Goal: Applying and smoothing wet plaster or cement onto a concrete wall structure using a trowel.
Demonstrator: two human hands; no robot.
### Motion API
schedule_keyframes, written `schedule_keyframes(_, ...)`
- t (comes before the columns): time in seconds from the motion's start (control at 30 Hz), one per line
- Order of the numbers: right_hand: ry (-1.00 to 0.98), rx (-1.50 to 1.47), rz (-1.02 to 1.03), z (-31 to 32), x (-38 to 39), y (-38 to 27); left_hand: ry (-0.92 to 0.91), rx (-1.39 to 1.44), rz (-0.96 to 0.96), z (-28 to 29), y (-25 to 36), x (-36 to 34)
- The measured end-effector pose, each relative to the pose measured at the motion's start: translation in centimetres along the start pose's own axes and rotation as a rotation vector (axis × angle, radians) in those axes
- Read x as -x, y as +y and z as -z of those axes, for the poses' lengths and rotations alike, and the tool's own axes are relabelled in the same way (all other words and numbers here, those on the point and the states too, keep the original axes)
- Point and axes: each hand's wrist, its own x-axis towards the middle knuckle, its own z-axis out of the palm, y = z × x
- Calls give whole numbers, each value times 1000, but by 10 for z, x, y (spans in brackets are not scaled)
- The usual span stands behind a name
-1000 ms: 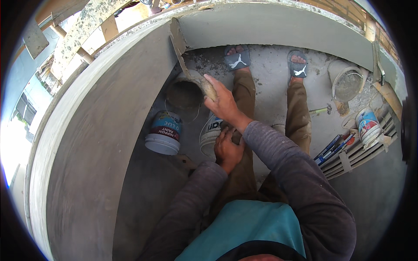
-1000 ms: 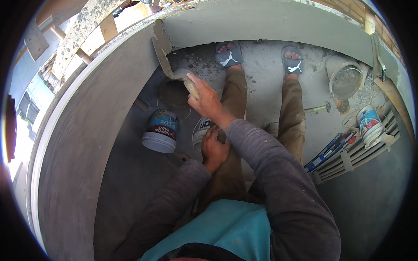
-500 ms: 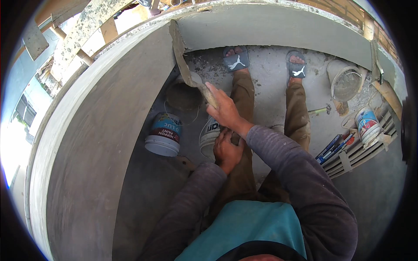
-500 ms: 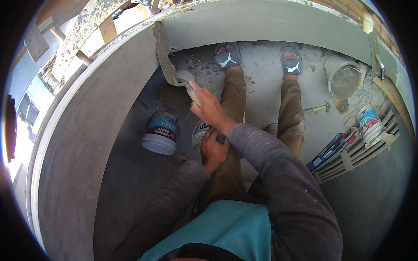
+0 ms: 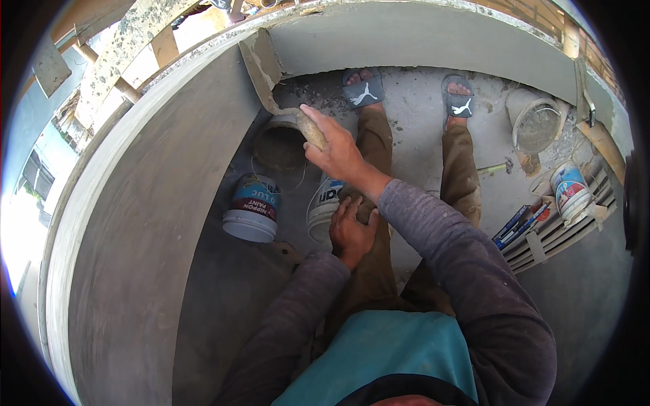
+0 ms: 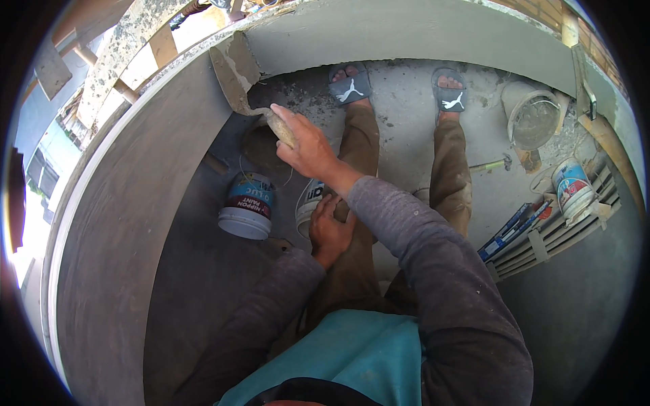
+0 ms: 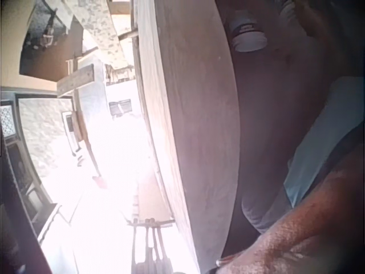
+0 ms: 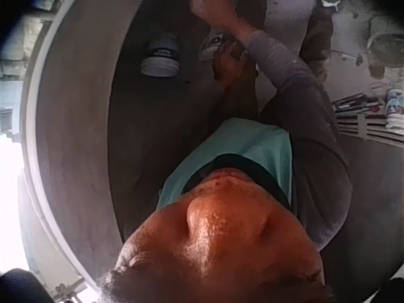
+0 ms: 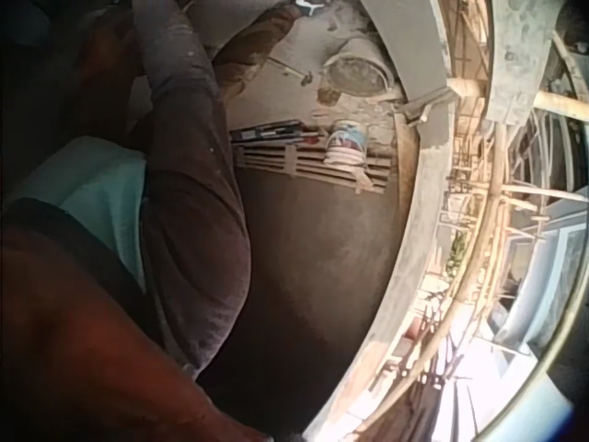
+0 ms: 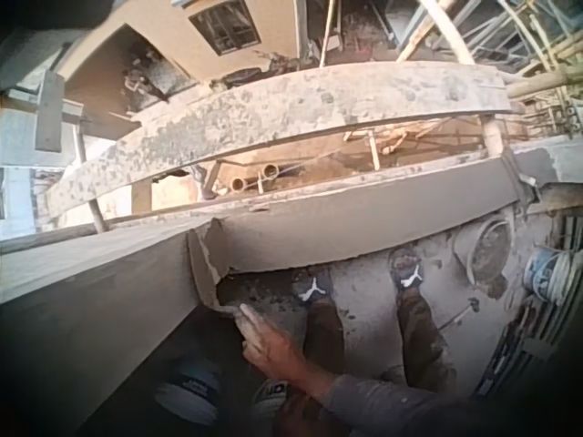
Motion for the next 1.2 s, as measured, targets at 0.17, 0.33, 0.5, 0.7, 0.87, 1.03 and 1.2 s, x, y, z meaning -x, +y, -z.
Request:
schedule_keyframes(0.17,221,73,89,5,-19,18,55,5,-33,-5,8,1)
schedule_keyframes(0.33,136,62,-26,3,-37,20,54,19,-43,-7,5,1)
schedule_keyframes(0.5,30,-5,-8,-6,13,17,30,-10,-9,-1,0,-1)
schedule_keyframes(0.7,153,35,-84,-13,23,42,-26,-28,12,-3,5,-1)
schedule_keyframes(0.87,67,46,-107,-22,26,30,-74,-39,25,2,5,0)
schedule_keyframes(1.03,-34,-49,16,4,57,5,-76,-13,29,8,9,-2)
schedule_keyframes(1.2,-112,-271,-459,55,71,-14,43,31,19,2,22,2)
